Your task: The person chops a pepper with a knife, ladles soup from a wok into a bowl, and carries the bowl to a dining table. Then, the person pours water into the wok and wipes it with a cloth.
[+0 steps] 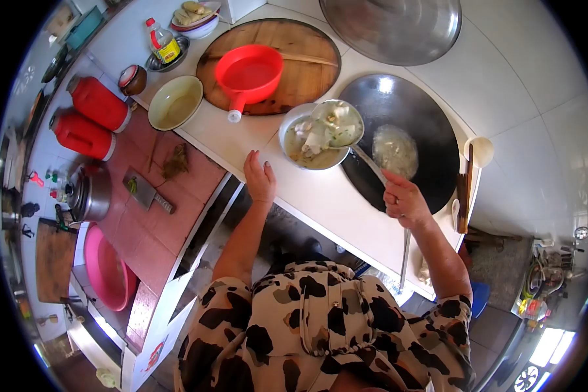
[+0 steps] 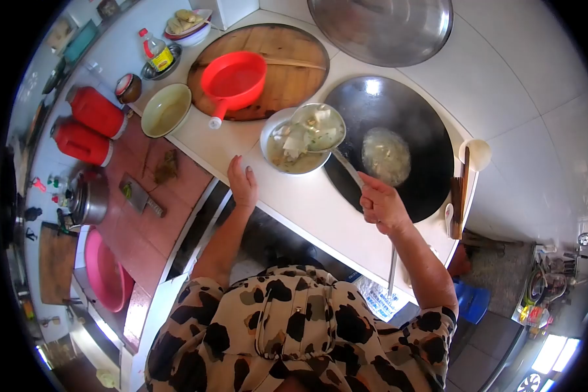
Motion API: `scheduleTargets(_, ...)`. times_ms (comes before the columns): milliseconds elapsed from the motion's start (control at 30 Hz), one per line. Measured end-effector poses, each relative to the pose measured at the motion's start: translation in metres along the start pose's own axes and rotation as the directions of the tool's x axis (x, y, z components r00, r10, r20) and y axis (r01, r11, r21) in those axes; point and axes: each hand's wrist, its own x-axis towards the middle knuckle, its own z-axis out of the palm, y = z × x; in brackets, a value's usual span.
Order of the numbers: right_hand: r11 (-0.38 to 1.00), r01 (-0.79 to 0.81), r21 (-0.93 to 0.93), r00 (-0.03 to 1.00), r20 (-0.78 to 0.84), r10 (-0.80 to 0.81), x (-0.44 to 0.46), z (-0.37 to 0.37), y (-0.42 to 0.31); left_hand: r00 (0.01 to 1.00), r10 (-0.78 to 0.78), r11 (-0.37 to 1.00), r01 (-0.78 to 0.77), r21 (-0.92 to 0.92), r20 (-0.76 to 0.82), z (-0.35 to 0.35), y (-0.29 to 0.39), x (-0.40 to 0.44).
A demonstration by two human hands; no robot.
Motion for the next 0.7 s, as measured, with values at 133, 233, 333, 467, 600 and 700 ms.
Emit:
scheduleTargets(133, 0.991, -0.003, -0.134, 0.999, -0.044, -0.003, 0.016, 0.016, 0.019, 0.999, -0.025, 0.999, 0.024, -0.044, -0.026, -0.002, 0.002, 0.001)
scheduleTargets(233, 0.952, 0.067, -0.298, 0.995, -0.045, -0.084, 0.022, 0.021, 0.030, 0.999, -0.031, 0.997, 0.028, -0.070, -0.030, -0.004, 0.003, 0.002)
scheduleTargets(333, 0.758, 0.274, -0.592, 0.939, -0.005, -0.343, 0.037, 0.008, 0.048, 0.999, -0.033, 0.996, 0.030, -0.080, -0.035, -0.005, 0.003, 0.002)
scheduleTargets(467, -0.066, 0.361, -0.930, 0.667, 0.307, -0.679, 0.032, 0.000, 0.043, 0.999, -0.018, 0.999, 0.016, -0.050, -0.030, -0.002, 0.001, 0.002)
scheduleTargets(600, -0.284, 0.222, -0.933, 0.648, 0.359, -0.672, 0.018, 0.002, 0.025, 1.000, -0.029, 0.999, 0.028, -0.041, -0.001, -0.005, 0.006, 0.003)
scheduleTargets(700, -0.169, 0.388, -0.906, 0.482, 0.356, -0.801, 0.028, -0.015, 0.025, 0.999, -0.029, 1.000, 0.029, 0.002, 0.017, -0.004, 0.004, 0.003)
